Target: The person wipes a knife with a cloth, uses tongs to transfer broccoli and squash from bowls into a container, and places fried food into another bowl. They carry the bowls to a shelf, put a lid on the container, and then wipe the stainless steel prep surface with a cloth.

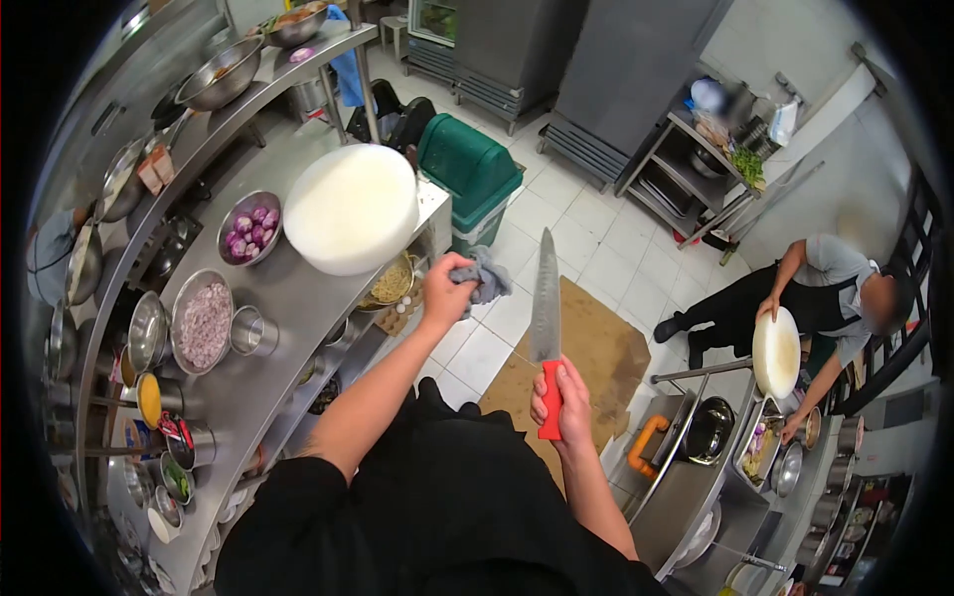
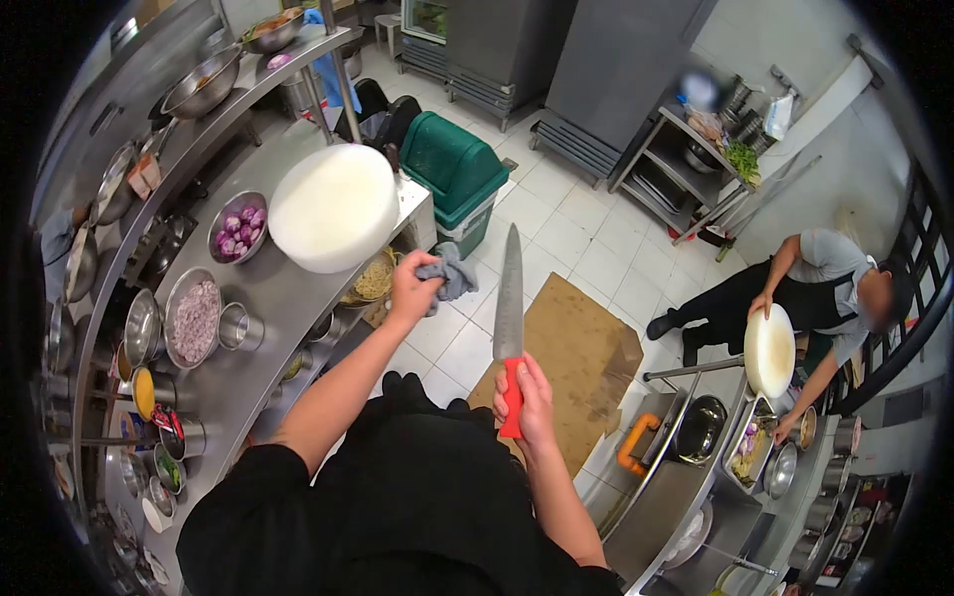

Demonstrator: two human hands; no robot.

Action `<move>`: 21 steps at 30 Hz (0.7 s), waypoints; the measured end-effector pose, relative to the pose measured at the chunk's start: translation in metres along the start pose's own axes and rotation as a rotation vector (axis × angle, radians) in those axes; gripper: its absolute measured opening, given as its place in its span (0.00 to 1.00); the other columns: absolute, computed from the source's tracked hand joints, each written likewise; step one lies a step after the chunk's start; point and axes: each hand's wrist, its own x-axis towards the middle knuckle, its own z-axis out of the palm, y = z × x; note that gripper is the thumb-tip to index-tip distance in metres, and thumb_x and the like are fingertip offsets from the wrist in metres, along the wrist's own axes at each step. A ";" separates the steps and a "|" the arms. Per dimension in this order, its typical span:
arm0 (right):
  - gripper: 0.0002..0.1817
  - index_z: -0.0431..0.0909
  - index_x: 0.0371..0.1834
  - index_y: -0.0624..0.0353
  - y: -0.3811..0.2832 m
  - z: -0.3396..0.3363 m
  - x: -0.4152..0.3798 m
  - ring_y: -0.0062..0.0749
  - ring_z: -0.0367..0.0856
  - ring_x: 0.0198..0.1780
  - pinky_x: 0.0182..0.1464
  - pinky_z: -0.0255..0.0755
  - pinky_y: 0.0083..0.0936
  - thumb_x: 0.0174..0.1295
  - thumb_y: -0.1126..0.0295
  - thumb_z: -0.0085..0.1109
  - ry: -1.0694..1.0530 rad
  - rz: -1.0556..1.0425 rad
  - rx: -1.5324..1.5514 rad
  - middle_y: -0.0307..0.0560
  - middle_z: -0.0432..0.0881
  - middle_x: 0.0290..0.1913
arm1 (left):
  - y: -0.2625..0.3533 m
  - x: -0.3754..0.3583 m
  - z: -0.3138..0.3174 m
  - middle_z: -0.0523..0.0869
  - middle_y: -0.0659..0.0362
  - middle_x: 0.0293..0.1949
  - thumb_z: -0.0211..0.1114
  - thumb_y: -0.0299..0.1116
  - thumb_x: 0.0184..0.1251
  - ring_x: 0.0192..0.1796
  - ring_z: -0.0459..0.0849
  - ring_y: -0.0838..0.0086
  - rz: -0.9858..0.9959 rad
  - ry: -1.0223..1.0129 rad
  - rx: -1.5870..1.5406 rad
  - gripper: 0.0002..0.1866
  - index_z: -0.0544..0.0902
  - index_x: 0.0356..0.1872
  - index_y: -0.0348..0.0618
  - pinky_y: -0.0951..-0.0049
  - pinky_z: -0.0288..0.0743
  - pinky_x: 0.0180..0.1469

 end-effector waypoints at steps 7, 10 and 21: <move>0.22 0.63 0.73 0.54 0.003 -0.001 -0.002 0.22 0.69 0.21 0.21 0.65 0.21 0.82 0.59 0.45 0.069 -0.059 -0.056 0.43 0.73 0.33 | 0.096 -0.067 0.036 0.85 0.56 0.40 0.65 0.15 0.42 0.47 0.85 0.66 0.262 -0.413 -0.119 0.16 0.85 0.36 0.38 0.70 0.77 0.51; 0.22 0.64 0.74 0.53 -0.004 0.007 -0.009 0.22 0.69 0.21 0.22 0.64 0.20 0.82 0.59 0.44 0.102 -0.076 -0.006 0.42 0.72 0.33 | -0.007 -0.069 0.043 0.85 0.58 0.37 0.65 0.16 0.43 0.44 0.85 0.69 -0.131 -0.253 -0.028 0.15 0.85 0.37 0.39 0.71 0.77 0.50; 0.19 0.73 0.61 0.59 0.005 -0.022 -0.001 0.35 0.80 0.28 0.33 0.74 0.28 0.68 0.69 0.63 0.249 -0.585 -1.156 0.48 0.84 0.37 | 0.175 -0.024 -0.016 0.85 0.54 0.42 0.67 0.12 0.44 0.44 0.85 0.66 0.380 -0.120 0.046 0.17 0.87 0.37 0.40 0.73 0.77 0.48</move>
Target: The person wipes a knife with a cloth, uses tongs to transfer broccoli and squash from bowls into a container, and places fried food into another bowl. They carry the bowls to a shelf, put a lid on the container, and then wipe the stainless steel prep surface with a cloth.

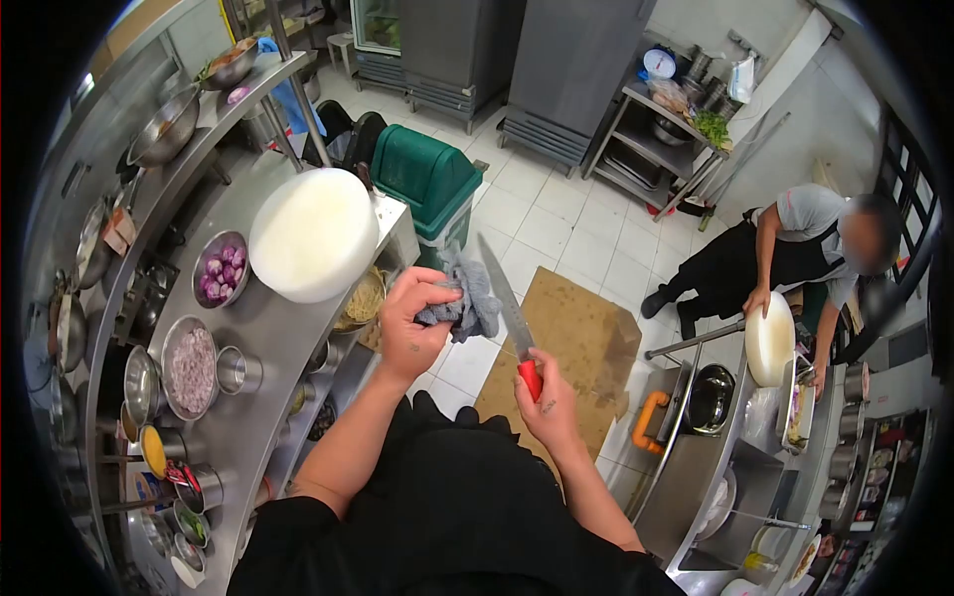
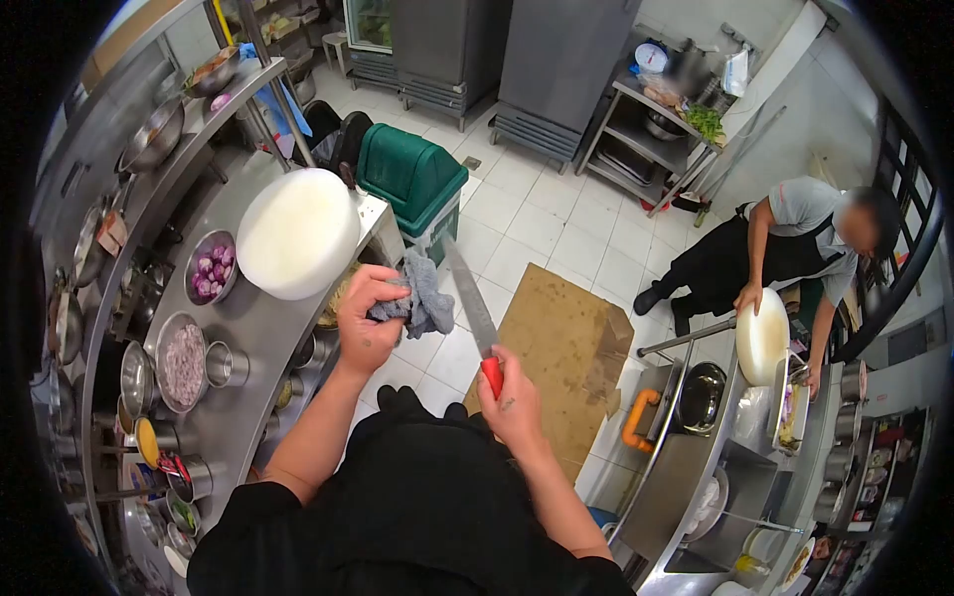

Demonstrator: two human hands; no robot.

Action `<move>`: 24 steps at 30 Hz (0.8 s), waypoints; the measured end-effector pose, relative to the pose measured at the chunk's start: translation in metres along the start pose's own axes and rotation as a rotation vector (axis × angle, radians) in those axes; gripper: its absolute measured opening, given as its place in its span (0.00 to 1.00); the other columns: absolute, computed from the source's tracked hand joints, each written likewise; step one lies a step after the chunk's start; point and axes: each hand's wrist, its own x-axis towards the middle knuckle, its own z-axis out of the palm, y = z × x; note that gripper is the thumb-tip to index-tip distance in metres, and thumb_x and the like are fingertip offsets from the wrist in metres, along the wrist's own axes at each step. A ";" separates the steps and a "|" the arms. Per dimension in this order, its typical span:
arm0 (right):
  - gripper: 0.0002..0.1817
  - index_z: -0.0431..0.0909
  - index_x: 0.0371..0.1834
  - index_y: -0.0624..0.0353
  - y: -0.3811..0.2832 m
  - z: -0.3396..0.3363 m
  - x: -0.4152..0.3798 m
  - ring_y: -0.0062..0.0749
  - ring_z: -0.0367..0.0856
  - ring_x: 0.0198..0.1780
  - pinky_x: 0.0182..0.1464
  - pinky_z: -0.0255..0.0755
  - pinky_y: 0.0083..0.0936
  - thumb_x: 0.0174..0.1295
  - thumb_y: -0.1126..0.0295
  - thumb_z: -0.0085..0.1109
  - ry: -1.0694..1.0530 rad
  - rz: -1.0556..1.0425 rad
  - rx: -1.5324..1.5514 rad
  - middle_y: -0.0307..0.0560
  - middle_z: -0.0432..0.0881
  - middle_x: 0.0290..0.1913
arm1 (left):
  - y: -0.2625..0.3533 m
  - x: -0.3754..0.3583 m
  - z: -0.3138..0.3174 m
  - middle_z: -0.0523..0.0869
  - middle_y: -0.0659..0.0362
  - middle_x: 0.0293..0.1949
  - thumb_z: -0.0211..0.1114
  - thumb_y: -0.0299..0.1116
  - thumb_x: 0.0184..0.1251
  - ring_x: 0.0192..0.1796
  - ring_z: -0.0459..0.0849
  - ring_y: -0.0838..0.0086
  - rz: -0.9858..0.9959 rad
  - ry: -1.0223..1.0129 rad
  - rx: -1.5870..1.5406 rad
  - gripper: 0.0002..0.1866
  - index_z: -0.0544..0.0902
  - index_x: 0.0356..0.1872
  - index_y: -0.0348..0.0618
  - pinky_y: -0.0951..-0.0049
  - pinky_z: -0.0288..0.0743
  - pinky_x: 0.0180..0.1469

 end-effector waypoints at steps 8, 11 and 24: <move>0.09 0.72 0.31 0.56 -0.030 -0.036 0.020 0.52 0.82 0.35 0.34 0.73 0.42 0.56 0.74 0.65 -0.141 -0.116 -0.333 0.49 0.79 0.31 | 0.004 0.014 0.007 0.85 0.54 0.42 0.66 0.15 0.41 0.42 0.85 0.59 0.135 -0.161 0.174 0.19 0.90 0.37 0.46 0.65 0.81 0.45; 0.08 0.71 0.30 0.55 -0.036 -0.030 0.023 0.52 0.81 0.34 0.33 0.72 0.44 0.56 0.73 0.64 -0.152 -0.181 -0.339 0.50 0.77 0.29 | -0.027 -0.036 0.057 0.85 0.58 0.43 0.65 0.19 0.42 0.46 0.85 0.59 0.166 -0.413 0.177 0.19 0.90 0.38 0.51 0.63 0.81 0.46; 0.18 0.75 0.48 0.59 0.051 -0.076 -0.019 0.51 0.85 0.35 0.38 0.76 0.40 0.56 0.68 0.69 -0.164 0.404 -0.405 0.54 0.84 0.32 | -0.202 -0.116 0.014 0.87 0.48 0.44 0.70 0.33 0.56 0.49 0.87 0.60 -0.543 -0.161 0.243 0.19 0.83 0.50 0.40 0.63 0.78 0.51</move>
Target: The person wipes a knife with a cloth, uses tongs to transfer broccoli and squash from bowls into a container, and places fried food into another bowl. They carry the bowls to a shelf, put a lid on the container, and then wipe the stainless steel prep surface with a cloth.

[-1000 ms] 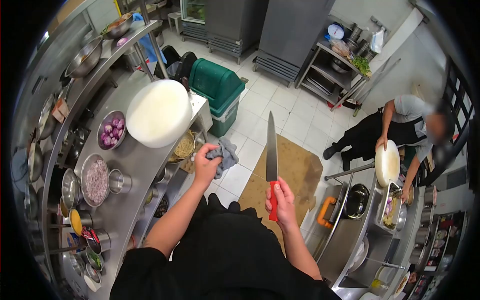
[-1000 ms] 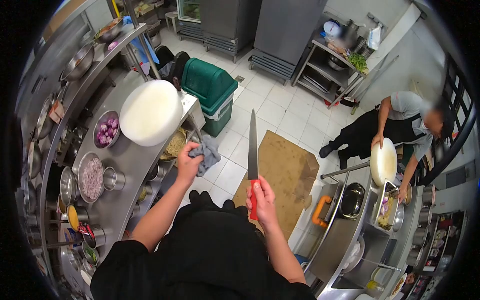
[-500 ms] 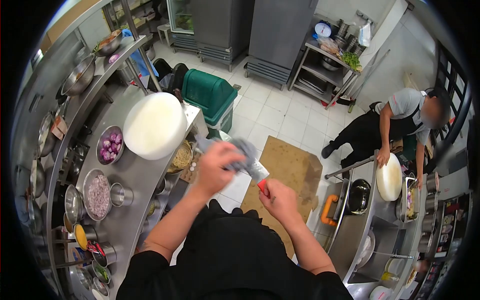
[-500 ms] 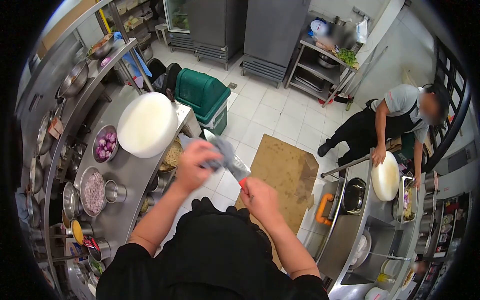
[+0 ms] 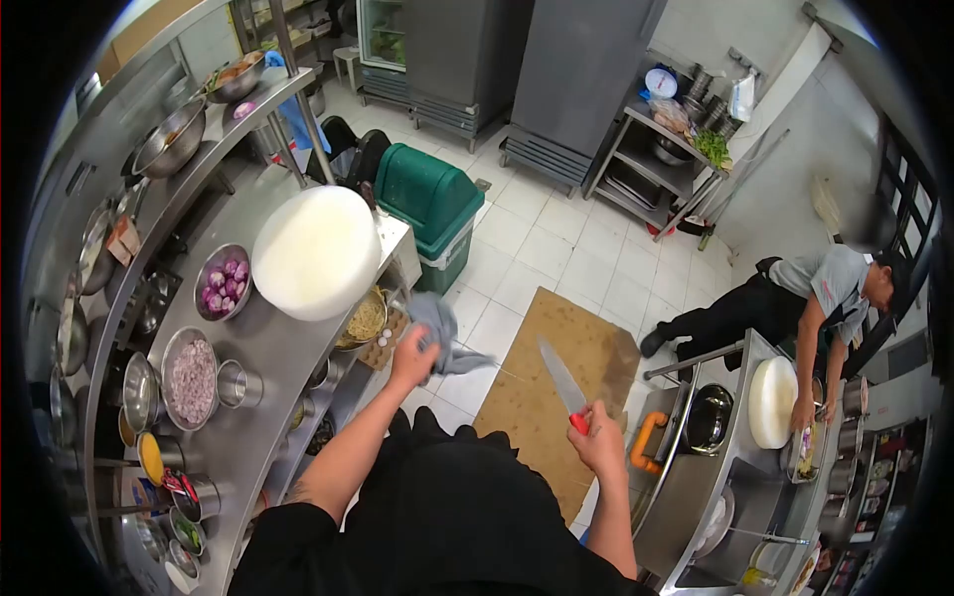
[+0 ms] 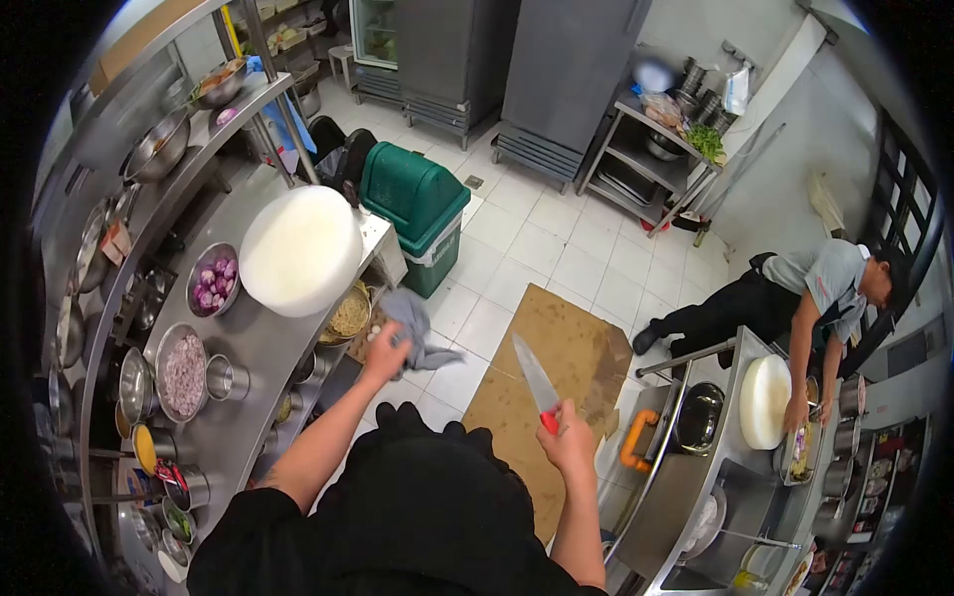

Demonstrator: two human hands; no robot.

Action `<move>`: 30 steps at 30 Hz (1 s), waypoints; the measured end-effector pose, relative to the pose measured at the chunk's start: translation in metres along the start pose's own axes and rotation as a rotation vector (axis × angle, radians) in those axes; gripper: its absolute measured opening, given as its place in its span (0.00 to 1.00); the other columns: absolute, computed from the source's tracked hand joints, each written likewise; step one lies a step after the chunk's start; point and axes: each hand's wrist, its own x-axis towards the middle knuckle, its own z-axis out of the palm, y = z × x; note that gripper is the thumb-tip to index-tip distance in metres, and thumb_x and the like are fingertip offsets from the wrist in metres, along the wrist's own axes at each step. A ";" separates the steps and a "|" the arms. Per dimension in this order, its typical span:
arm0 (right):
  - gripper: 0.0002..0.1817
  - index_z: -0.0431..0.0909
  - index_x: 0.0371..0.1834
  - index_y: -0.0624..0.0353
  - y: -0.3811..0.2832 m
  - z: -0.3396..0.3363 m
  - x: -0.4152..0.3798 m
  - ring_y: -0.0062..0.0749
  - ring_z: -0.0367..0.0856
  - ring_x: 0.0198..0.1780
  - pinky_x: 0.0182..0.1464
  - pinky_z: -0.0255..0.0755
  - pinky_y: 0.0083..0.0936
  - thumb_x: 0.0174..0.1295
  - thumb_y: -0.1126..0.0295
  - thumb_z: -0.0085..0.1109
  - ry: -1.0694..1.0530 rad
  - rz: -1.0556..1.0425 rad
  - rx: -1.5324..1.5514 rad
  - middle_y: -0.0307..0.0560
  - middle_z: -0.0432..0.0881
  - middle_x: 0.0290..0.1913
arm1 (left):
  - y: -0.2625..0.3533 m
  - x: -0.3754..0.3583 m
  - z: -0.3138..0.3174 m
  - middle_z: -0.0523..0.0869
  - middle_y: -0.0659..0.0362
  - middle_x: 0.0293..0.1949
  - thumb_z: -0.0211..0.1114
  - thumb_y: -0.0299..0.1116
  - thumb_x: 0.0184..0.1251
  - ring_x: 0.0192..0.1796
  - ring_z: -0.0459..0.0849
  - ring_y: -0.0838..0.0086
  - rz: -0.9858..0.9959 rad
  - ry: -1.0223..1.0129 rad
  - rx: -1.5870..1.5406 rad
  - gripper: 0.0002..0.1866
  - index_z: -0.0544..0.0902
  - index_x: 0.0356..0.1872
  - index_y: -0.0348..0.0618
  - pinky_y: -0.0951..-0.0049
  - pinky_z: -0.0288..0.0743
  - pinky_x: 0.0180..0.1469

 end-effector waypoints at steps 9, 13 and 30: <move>0.27 0.68 0.70 0.57 -0.055 0.096 0.040 0.15 0.71 0.24 0.23 0.65 0.18 0.67 0.77 0.61 -0.378 -0.084 0.735 0.37 0.78 0.32 | -0.094 -0.151 -0.116 0.86 0.51 0.40 0.66 0.29 0.51 0.48 0.85 0.60 -0.258 0.387 0.003 0.12 0.85 0.39 0.40 0.66 0.77 0.52; 0.28 0.68 0.71 0.58 -0.093 0.124 0.050 0.15 0.70 0.21 0.22 0.63 0.16 0.67 0.78 0.60 -0.588 -0.055 0.681 0.36 0.77 0.31 | -0.073 -0.190 -0.234 0.85 0.55 0.38 0.66 0.27 0.51 0.43 0.83 0.69 -0.308 0.699 0.103 0.14 0.84 0.41 0.39 0.69 0.76 0.50; 0.33 0.68 0.73 0.53 -0.318 0.199 0.163 0.18 0.74 0.33 0.37 0.71 0.19 0.64 0.76 0.67 -0.695 -0.275 0.574 0.37 0.78 0.36 | -0.229 -0.117 -0.359 0.86 0.48 0.26 0.66 0.41 0.67 0.29 0.87 0.56 -0.758 0.820 0.235 0.16 0.77 0.41 0.36 0.56 0.78 0.37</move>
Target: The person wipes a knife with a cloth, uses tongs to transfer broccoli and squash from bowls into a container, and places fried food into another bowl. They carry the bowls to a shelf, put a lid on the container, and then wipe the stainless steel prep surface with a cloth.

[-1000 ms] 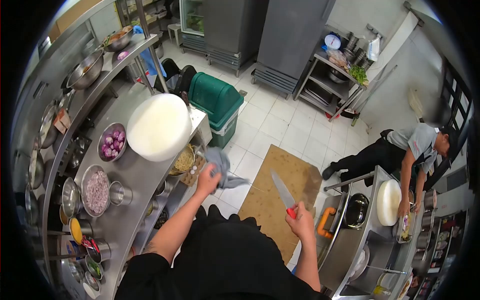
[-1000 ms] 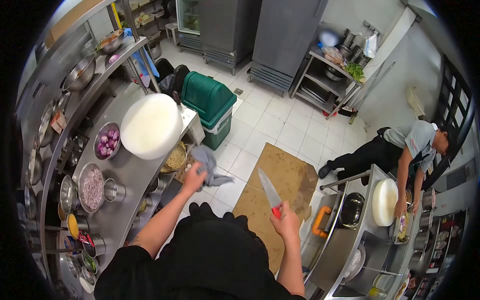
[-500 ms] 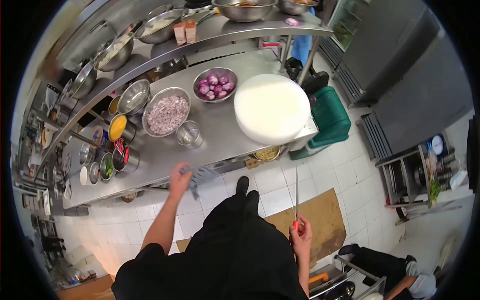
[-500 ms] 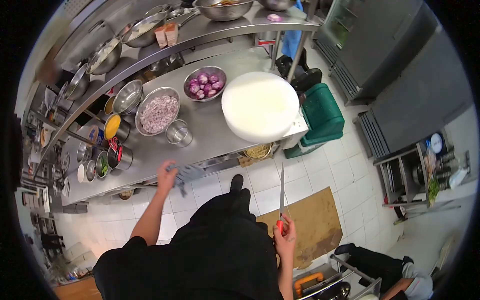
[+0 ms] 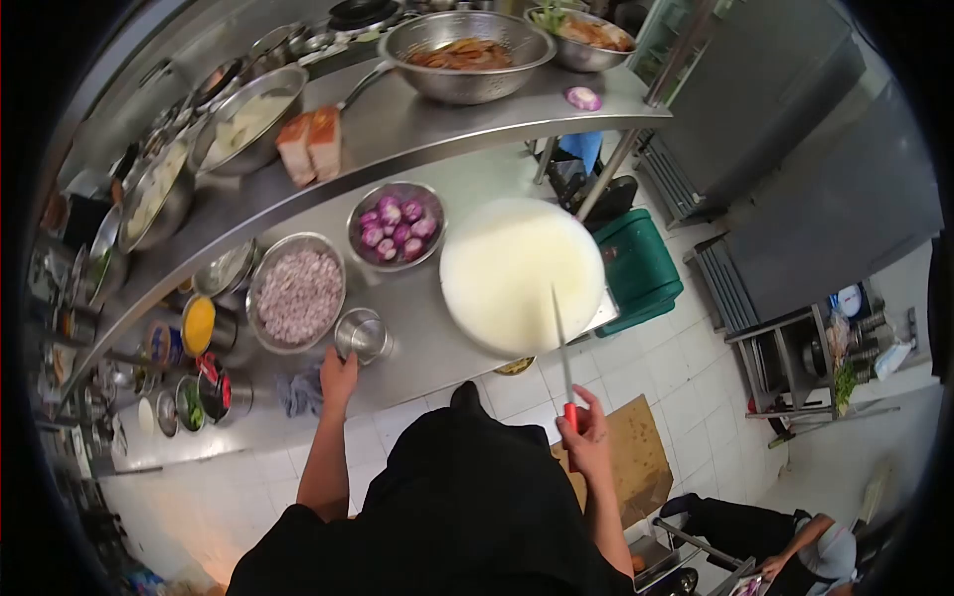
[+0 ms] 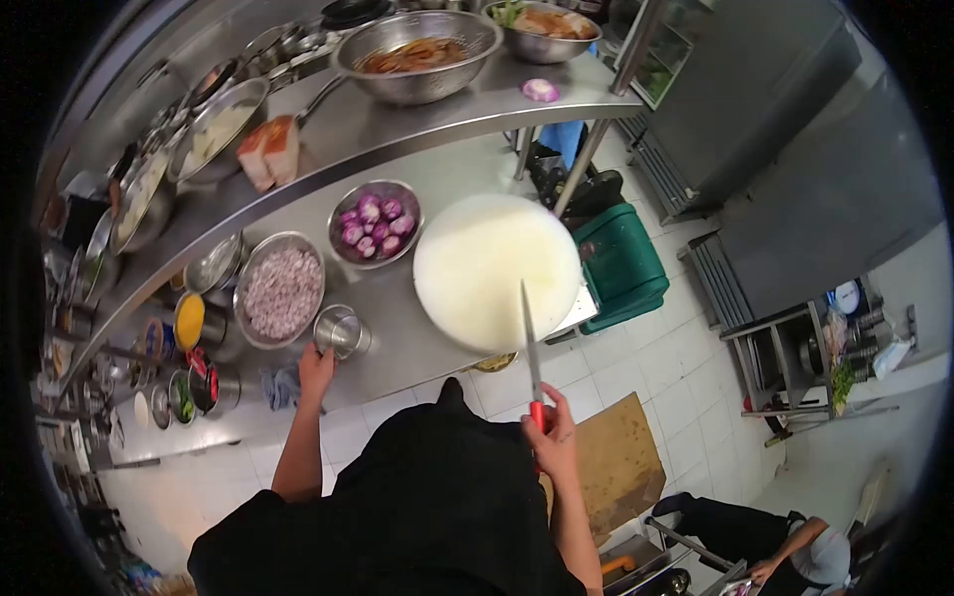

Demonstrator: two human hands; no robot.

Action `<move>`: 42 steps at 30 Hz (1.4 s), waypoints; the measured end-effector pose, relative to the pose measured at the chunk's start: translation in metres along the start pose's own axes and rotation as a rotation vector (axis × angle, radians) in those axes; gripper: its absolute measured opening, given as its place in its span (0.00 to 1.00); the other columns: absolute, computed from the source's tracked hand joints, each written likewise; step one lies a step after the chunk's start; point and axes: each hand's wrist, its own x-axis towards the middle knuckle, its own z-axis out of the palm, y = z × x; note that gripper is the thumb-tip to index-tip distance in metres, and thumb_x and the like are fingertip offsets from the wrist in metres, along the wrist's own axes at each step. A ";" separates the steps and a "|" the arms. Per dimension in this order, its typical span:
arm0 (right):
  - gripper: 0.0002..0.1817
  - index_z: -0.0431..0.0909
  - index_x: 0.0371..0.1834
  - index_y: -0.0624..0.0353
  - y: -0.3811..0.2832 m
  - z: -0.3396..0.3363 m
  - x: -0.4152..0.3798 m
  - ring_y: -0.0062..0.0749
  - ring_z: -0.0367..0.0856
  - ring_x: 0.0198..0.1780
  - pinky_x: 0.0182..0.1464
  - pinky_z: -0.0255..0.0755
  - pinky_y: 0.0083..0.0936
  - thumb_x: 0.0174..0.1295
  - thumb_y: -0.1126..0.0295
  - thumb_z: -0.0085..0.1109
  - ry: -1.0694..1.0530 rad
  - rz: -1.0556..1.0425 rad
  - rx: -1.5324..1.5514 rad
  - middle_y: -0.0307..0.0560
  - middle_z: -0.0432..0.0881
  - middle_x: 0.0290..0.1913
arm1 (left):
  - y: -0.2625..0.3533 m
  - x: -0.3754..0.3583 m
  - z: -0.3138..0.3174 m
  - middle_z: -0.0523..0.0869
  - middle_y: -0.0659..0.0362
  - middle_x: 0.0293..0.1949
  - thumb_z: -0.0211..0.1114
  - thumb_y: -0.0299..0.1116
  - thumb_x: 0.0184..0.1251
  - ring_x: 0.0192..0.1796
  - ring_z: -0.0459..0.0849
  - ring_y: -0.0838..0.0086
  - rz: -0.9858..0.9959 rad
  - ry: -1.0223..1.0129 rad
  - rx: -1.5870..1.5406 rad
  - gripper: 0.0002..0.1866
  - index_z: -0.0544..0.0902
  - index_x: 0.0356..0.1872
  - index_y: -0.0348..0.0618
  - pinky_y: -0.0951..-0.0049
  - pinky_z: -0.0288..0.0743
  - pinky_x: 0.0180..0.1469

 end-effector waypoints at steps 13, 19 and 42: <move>0.30 0.69 0.73 0.59 -0.026 -0.018 0.127 0.19 0.74 0.27 0.28 0.71 0.21 0.66 0.77 0.61 -0.199 -0.120 -0.033 0.40 0.78 0.35 | 0.081 -0.040 0.058 0.88 0.60 0.39 0.59 0.48 0.80 0.36 0.85 0.78 -0.156 -0.225 -0.505 0.23 0.82 0.57 0.36 0.75 0.80 0.39; 0.29 0.73 0.68 0.60 -0.039 -0.039 0.189 0.46 0.87 0.40 0.47 0.80 0.35 0.61 0.74 0.63 -0.224 -0.475 -0.547 0.57 0.87 0.41 | 0.038 -0.153 0.075 0.89 0.60 0.43 0.61 0.46 0.80 0.42 0.85 0.77 -0.033 0.029 -0.302 0.22 0.81 0.63 0.42 0.72 0.81 0.47; 0.14 0.83 0.51 0.62 0.002 -0.006 0.109 0.48 0.81 0.45 0.47 0.76 0.39 0.61 0.74 0.65 -0.265 -1.074 -0.815 0.56 0.79 0.45 | -0.267 -0.478 0.155 0.89 0.43 0.46 0.56 0.52 0.70 0.48 0.88 0.49 -0.487 -0.413 0.262 0.24 0.90 0.42 0.43 0.50 0.79 0.56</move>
